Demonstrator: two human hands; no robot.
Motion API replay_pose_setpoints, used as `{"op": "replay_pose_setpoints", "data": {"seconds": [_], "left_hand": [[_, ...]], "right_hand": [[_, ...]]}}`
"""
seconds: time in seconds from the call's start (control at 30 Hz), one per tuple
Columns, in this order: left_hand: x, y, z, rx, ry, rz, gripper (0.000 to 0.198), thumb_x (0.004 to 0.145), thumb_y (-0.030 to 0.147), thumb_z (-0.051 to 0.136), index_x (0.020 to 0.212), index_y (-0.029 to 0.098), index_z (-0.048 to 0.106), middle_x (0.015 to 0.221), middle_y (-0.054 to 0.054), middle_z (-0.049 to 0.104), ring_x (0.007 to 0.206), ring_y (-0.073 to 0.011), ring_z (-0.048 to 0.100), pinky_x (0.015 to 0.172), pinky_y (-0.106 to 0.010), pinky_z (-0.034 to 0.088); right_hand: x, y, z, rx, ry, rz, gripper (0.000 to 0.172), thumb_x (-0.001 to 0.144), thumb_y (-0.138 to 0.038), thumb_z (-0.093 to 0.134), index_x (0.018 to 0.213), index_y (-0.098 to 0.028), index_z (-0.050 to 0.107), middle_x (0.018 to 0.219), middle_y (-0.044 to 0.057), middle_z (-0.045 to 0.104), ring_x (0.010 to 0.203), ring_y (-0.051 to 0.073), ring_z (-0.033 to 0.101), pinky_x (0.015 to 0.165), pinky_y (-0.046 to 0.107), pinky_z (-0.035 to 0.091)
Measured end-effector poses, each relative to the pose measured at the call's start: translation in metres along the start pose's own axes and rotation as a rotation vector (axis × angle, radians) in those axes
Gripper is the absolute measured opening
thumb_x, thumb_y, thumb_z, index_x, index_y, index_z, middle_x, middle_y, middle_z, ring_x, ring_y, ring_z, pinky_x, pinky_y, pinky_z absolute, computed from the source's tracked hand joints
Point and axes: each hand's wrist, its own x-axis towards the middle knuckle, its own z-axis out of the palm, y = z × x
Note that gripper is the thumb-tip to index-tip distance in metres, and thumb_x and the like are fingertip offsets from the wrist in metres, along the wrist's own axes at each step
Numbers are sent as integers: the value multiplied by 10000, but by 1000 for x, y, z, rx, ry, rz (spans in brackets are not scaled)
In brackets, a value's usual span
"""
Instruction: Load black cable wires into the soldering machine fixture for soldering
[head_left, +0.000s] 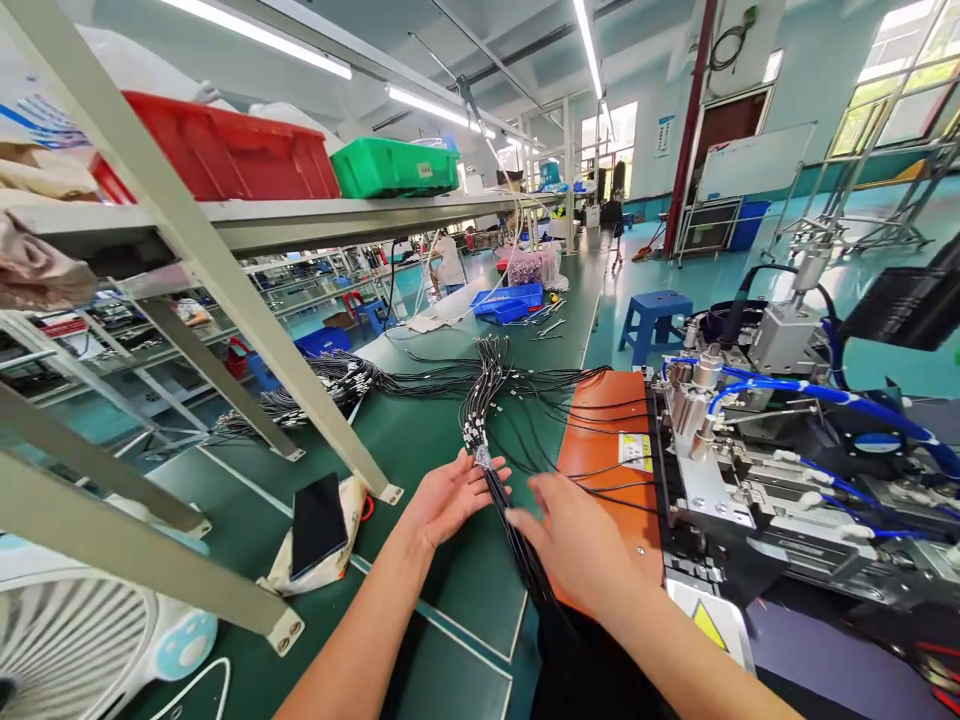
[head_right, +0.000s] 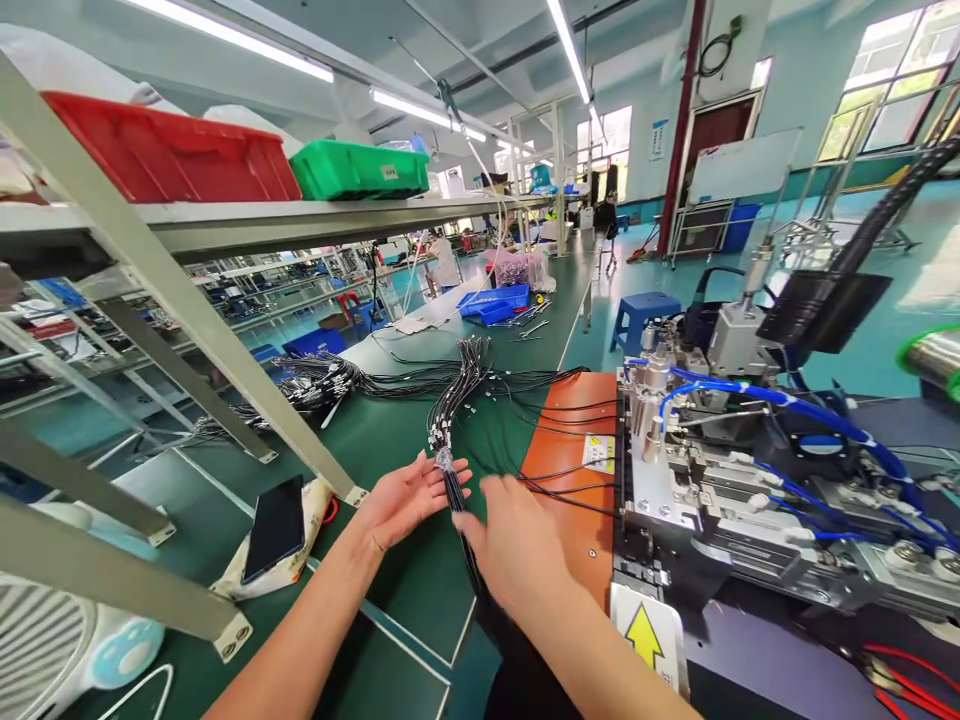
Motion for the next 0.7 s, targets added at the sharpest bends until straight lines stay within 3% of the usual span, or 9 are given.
{"op": "replay_pose_setpoints", "data": {"seconds": [0.1,0.2,0.27,0.37,0.47,0.53,0.7], "left_hand": [[3,1,2,-21,-25,-3,379,1038,367,382,1036,67,614,937,-153,693,731,-190,689,748,-360,580],[7,4,1,-34,-34,2,441,1042,424,354,949,83,617,738,-71,639,553,-116,602,618,-263,547],[9,4,-2,-29,-23,5,450,1040,435,354,905,93,613,705,-59,621,562,-123,607,619,-266,548],[11,2,-9,3,5,7,386,1032,390,394,922,97,620,811,-103,665,682,-176,670,706,-342,576],[12,-5,-11,64,22,48,224,1005,262,472,1072,120,631,978,-123,696,769,-189,698,793,-370,575],[12,-9,-9,123,27,83,222,977,198,517,1165,140,621,1028,-122,702,797,-180,704,813,-345,570],[14,-8,-9,331,81,160,254,870,247,705,1089,124,667,902,-112,722,737,-170,696,749,-304,570]], "right_hand": [[49,-17,18,-2,60,-71,276,858,-233,686,1124,-200,621,1142,86,625,1054,242,596,886,322,458],[75,-29,39,-5,105,-45,156,864,-174,655,1020,-175,642,1076,104,631,1049,259,583,885,346,450],[81,-29,49,18,113,-9,73,905,-157,595,949,-176,650,1036,96,639,1019,241,595,879,347,453],[87,-15,57,101,82,74,153,981,-231,528,915,-168,651,984,57,657,927,187,630,840,343,496],[94,4,65,207,8,212,212,992,-333,556,1000,-142,647,953,32,674,817,149,655,753,328,554],[97,14,72,268,-53,295,232,977,-347,588,1054,-135,645,980,38,679,804,147,665,720,317,571],[96,25,75,388,-98,339,243,965,-338,610,1092,-134,638,1021,48,674,828,156,668,722,326,577]]}}
